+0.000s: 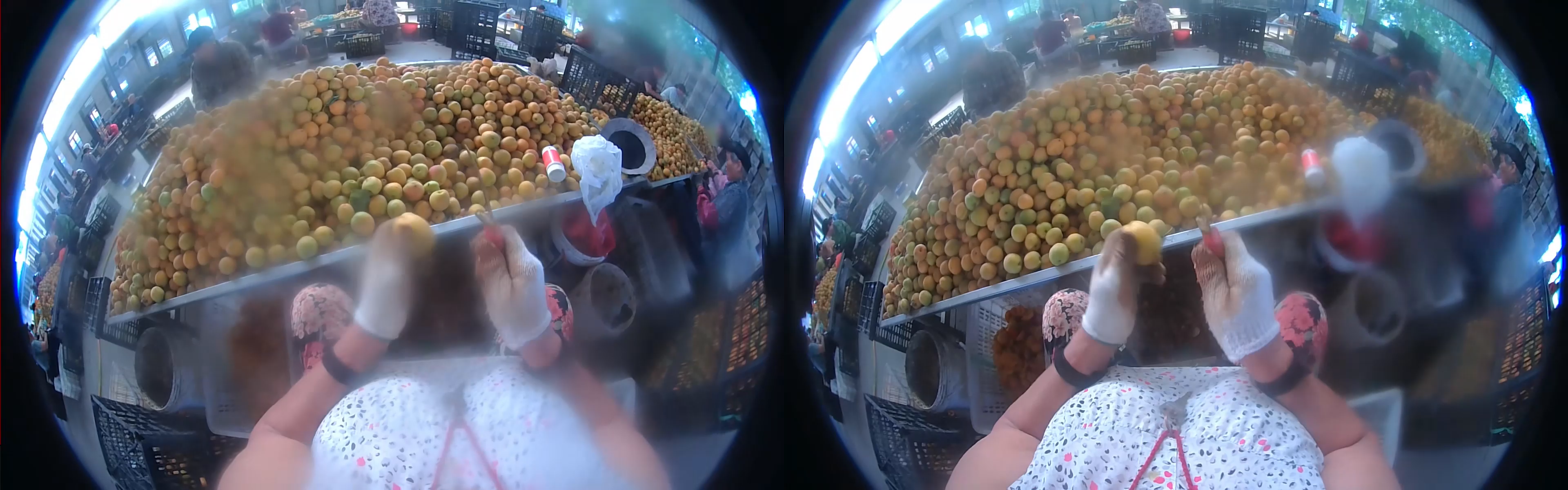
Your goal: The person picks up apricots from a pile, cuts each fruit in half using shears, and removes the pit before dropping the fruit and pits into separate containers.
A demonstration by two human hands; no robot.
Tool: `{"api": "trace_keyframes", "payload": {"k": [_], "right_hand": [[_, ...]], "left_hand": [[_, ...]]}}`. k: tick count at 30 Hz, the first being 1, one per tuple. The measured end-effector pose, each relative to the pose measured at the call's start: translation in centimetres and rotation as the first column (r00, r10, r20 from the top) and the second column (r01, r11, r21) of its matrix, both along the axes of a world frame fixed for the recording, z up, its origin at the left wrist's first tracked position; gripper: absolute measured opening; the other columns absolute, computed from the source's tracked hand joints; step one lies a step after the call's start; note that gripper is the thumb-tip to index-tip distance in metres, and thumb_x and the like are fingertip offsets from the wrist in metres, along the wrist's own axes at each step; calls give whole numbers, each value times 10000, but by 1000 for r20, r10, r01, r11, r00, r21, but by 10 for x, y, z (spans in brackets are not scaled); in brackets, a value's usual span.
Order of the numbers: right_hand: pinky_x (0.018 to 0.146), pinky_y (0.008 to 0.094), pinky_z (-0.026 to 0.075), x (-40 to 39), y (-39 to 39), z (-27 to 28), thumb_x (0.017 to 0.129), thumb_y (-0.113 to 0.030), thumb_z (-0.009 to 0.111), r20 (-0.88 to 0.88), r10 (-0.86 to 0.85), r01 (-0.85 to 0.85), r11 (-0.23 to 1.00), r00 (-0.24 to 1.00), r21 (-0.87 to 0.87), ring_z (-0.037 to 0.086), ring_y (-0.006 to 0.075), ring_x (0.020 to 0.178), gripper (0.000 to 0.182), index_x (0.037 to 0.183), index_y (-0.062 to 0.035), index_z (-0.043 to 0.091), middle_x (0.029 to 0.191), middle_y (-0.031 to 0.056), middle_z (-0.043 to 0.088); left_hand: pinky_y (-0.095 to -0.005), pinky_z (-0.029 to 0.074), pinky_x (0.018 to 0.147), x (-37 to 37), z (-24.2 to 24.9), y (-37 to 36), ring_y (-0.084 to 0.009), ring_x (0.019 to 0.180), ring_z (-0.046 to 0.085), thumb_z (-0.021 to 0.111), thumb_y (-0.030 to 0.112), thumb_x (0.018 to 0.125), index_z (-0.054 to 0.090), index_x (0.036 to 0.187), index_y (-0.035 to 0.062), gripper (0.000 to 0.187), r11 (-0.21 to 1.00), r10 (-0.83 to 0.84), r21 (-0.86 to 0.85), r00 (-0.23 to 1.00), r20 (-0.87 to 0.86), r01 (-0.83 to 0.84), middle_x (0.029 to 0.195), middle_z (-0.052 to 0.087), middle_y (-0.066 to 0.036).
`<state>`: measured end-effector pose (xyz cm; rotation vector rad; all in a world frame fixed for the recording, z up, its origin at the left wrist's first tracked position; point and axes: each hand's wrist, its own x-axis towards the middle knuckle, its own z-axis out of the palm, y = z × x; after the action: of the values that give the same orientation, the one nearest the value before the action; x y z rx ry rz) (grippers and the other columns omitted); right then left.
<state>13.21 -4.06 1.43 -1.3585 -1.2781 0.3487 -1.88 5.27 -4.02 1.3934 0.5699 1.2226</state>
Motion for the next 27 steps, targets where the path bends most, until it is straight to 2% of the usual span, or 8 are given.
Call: {"api": "trace_keyframes", "payload": {"k": [3, 5, 11, 16, 19, 22, 25, 27], "right_hand": [[604, 313, 485, -2, 4, 11, 973, -179, 615, -18, 51, -51, 999, 999, -13, 602, 147, 660, 168, 1011, -16, 619, 756, 99, 636], [599, 318, 481, -7, 6, 14, 965, -193, 629, -94, 93, -98, 994, 991, -53, 593, 145, 652, 176, 1003, -21, 626, 747, 95, 630], [602, 315, 481, -6, 21, 13, 944, -225, 647, -330, 121, -166, 980, 936, -112, 593, 133, 668, 203, 958, -23, 633, 745, 88, 630], [582, 327, 485, -17, 29, 9, 939, -170, 625, -91, 83, -86, 996, 992, -31, 627, 205, 618, 144, 922, -27, 622, 692, 148, 616], [549, 344, 482, -22, 32, 14, 918, -137, 636, -20, 90, -91, 995, 996, -29, 643, 255, 601, 114, 888, -30, 612, 663, 153, 602], [534, 365, 484, -21, 36, 17, 881, -117, 663, 142, 77, -86, 995, 987, 59, 644, 319, 613, 111, 859, -29, 598, 680, 158, 605], [533, 385, 484, -20, 35, 29, 851, -111, 671, 280, 60, -103, 985, 958, 140, 629, 364, 629, 111, 845, -33, 591, 692, 168, 599], [531, 390, 483, -15, 41, 24, 843, -117, 672, 321, 81, -126, 984, 944, 122, 625, 362, 623, 117, 838, -35, 589, 693, 165, 594]], "left_hand": [[-255, 442, 919, 13, 42, -40, -125, 1084, 541, 492, 361, 1037, 407, 1429, 50, 508, 982, -187, -43, 977, -99, 184, 1198, 556, -49], [-250, 455, 818, 19, 32, -43, -106, 957, 532, 485, 351, 1040, 346, 1486, 95, 532, 968, -230, -98, 973, 35, 232, 1125, 552, -32], [-231, 420, 665, 16, 29, -47, -86, 771, 481, 472, 347, 1043, 291, 1521, 127, 556, 932, -300, -208, 954, 14, 296, 1033, 551, -16], [-245, 437, 639, 20, 47, -51, -115, 736, 535, 436, 416, 1039, 343, 1496, 150, 536, 852, -196, -426, 940, 280, 305, 1022, 591, -20], [-259, 459, 639, 10, 64, -47, -144, 779, 591, 445, 472, 1015, 442, 1414, 158, 508, 661, -419, -442, 787, 453, 606, 1076, 610, -34], [-282, 484, 629, 14, 41, -38, -168, 798, 627, 469, 510, 985, 512, 1315, 187, 464, 750, -344, -460, 874, 343, 475, 1094, 618, -43], [-307, 506, 635, 21, 13, -26, -191, 819, 642, 464, 532, 971, 527, 1269, 202, 449, 833, -539, 151, 721, 436, 532, 1085, 620, -38], [-358, 530, 723, 11, 20, -35, -218, 889, 651, 454, 566, 960, 520, 1278, 213, 479, 800, -465, -164, 768, 440, 578, 1116, 618, -42]]}}
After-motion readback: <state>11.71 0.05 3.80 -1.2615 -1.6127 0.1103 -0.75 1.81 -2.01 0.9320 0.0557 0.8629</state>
